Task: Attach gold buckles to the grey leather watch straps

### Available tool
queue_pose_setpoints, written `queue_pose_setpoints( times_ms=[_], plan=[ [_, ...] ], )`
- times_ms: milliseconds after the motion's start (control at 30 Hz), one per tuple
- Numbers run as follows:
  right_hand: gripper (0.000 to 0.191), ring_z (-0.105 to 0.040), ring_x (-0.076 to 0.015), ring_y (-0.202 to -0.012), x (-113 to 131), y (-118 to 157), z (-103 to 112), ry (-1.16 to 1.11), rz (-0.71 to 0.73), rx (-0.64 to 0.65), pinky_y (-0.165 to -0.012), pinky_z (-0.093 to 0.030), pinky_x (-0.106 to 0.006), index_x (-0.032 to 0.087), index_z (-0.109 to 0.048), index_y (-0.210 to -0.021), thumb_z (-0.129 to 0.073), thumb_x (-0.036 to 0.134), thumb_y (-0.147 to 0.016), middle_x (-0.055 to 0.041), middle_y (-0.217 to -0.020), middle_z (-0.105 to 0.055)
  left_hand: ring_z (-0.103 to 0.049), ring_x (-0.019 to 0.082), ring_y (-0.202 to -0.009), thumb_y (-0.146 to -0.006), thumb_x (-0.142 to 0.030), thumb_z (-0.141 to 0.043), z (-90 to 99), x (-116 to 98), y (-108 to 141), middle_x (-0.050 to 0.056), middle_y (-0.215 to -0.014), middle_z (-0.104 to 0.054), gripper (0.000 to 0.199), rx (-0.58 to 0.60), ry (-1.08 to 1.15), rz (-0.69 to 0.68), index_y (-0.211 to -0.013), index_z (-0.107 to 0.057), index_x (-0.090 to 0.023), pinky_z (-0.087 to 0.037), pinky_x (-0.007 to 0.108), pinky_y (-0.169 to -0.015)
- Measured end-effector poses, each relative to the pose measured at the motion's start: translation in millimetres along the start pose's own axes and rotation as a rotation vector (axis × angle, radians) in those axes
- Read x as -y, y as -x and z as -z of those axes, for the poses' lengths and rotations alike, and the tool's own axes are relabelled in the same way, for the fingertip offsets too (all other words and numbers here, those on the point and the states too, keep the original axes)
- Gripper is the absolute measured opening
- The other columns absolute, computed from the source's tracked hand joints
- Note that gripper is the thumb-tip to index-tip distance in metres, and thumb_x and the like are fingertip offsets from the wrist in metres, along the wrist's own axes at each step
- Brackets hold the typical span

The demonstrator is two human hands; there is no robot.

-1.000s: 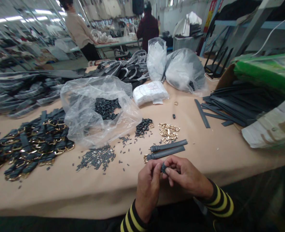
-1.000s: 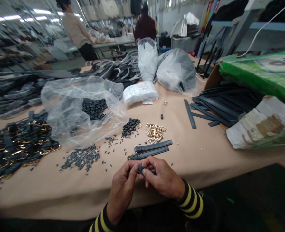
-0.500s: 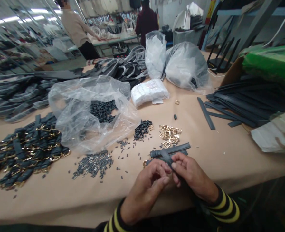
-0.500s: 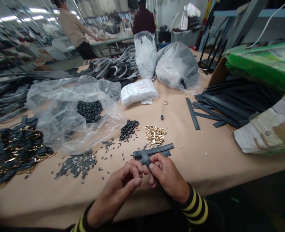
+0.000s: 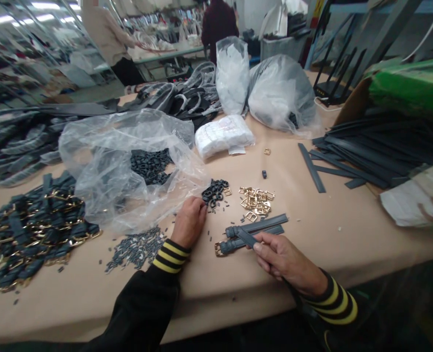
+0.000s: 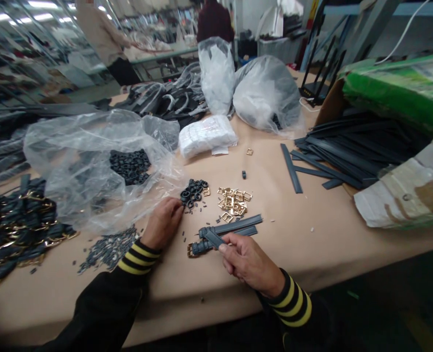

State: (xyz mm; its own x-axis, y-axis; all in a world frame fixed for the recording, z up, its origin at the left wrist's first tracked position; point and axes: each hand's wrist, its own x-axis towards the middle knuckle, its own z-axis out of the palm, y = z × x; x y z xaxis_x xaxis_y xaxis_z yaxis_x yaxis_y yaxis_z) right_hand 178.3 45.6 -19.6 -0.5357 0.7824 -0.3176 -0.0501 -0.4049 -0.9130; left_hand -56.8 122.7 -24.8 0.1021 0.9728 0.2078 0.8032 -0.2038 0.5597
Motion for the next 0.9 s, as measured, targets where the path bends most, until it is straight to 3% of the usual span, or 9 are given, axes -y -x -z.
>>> queue_pose_setpoints(
  times_ms=[67, 167, 233, 367, 500, 600, 700, 800, 900],
  plan=[
    [0.024, -0.036, -0.0032, -0.036, 6, 1, -3, 0.077, 0.048, -0.026, -0.037, -0.029, -0.016, 0.015, -0.049, -0.082, -0.045, 0.039, -0.085, 0.0061, -0.053, -0.049, -0.052, 0.015, -0.064, -0.078, -0.027, -0.05, 10.5, -9, 7, 0.002, -0.067, -0.055, 0.015, 0.041, 0.195, 0.103, -0.072, -0.057, -0.015, -0.045, 0.029, -0.065],
    [0.021, -0.047, -0.0064, -0.045, 16, 3, -13, 0.197, 0.114, -0.064, -0.047, -0.038, -0.019, 0.015, -0.05, -0.077, -0.044, 0.033, -0.086, 0.0024, -0.058, -0.054, -0.055, 0.011, -0.062, -0.075, -0.029, -0.059, 23.7, -31, 25, 0.0, -0.068, -0.057, 0.015, 0.155, 0.834, 0.387, -0.075, -0.058, -0.014, -0.045, 0.023, -0.062],
    [0.019, -0.048, -0.0078, -0.049, 22, 4, -21, 0.305, 0.182, -0.112, -0.051, -0.038, -0.02, 0.016, -0.051, -0.076, -0.043, 0.029, -0.087, 0.0023, -0.058, -0.054, -0.057, 0.009, -0.062, -0.071, -0.025, -0.065, 25.8, -47, 39, -0.001, -0.067, -0.058, 0.014, 0.198, 1.127, 0.532, -0.073, -0.057, -0.013, -0.046, 0.02, -0.062],
    [0.019, -0.048, -0.0096, -0.053, 26, 3, -32, 0.518, 0.299, -0.233, -0.057, -0.037, -0.022, 0.017, -0.049, -0.071, -0.041, 0.024, -0.087, 0.0024, -0.057, -0.053, -0.058, 0.007, -0.06, -0.069, -0.022, -0.067, 16.7, -69, 61, -0.001, -0.064, -0.061, 0.014, 0.181, 1.289, 0.602, -0.071, -0.057, -0.012, -0.046, 0.017, -0.061],
    [0.019, -0.046, -0.0101, -0.05, 25, 6, -34, 0.69, 0.279, -0.3, -0.053, -0.032, -0.022, 0.017, -0.05, -0.072, -0.041, 0.023, -0.086, 0.0026, -0.053, -0.05, -0.06, 0.009, -0.061, -0.075, -0.025, -0.062, 9.6, -78, 71, 0.0, -0.065, -0.064, 0.013, 0.162, 1.155, 0.503, -0.075, -0.058, -0.012, -0.047, 0.02, -0.065],
    [0.016, -0.046, -0.011, -0.053, 27, 11, -31, 0.838, 0.266, -0.309, -0.054, -0.03, -0.023, 0.016, -0.054, -0.074, -0.042, 0.021, -0.085, 0.0007, -0.058, -0.051, -0.063, 0.012, -0.065, -0.078, -0.027, -0.057, 8.3, -87, 77, 0.002, -0.07, -0.065, 0.014, 0.109, 0.876, 0.388, -0.08, -0.058, -0.013, -0.049, 0.024, -0.066],
    [0.018, -0.042, -0.0102, -0.053, 31, 15, -27, 0.939, 0.265, -0.276, -0.055, -0.027, -0.024, 0.017, -0.051, -0.067, -0.044, 0.018, -0.083, 0.0021, -0.056, -0.047, -0.062, 0.013, -0.067, -0.081, -0.023, -0.052, 2.6, -94, 86, 0.002, -0.072, -0.065, 0.009, 0.019, 0.529, 0.183, -0.083, -0.058, -0.016, -0.05, 0.025, -0.065],
    [0.021, -0.037, -0.0092, -0.051, 30, 17, -23, 0.95, 0.253, -0.229, -0.054, -0.025, -0.025, 0.017, -0.046, -0.061, -0.045, 0.018, -0.082, 0.0041, -0.053, -0.039, -0.061, 0.014, -0.068, -0.082, -0.017, -0.048, -7.6, -96, 97, 0.003, -0.075, -0.065, 0.011, -0.071, 0.247, -0.05, -0.086, -0.058, -0.018, -0.049, 0.026, -0.066],
    [0.02, -0.039, -0.0094, -0.053, 24, 19, -22, 0.856, 0.246, -0.205, -0.054, -0.027, -0.023, 0.017, -0.047, -0.065, -0.043, 0.019, -0.085, 0.0036, -0.056, -0.042, -0.062, 0.015, -0.074, -0.082, -0.015, -0.046, -13.5, -95, 102, 0.005, -0.08, -0.065, 0.014, -0.101, 0.219, -0.146, -0.088, -0.058, -0.018, -0.049, 0.027, -0.069]
  ],
)
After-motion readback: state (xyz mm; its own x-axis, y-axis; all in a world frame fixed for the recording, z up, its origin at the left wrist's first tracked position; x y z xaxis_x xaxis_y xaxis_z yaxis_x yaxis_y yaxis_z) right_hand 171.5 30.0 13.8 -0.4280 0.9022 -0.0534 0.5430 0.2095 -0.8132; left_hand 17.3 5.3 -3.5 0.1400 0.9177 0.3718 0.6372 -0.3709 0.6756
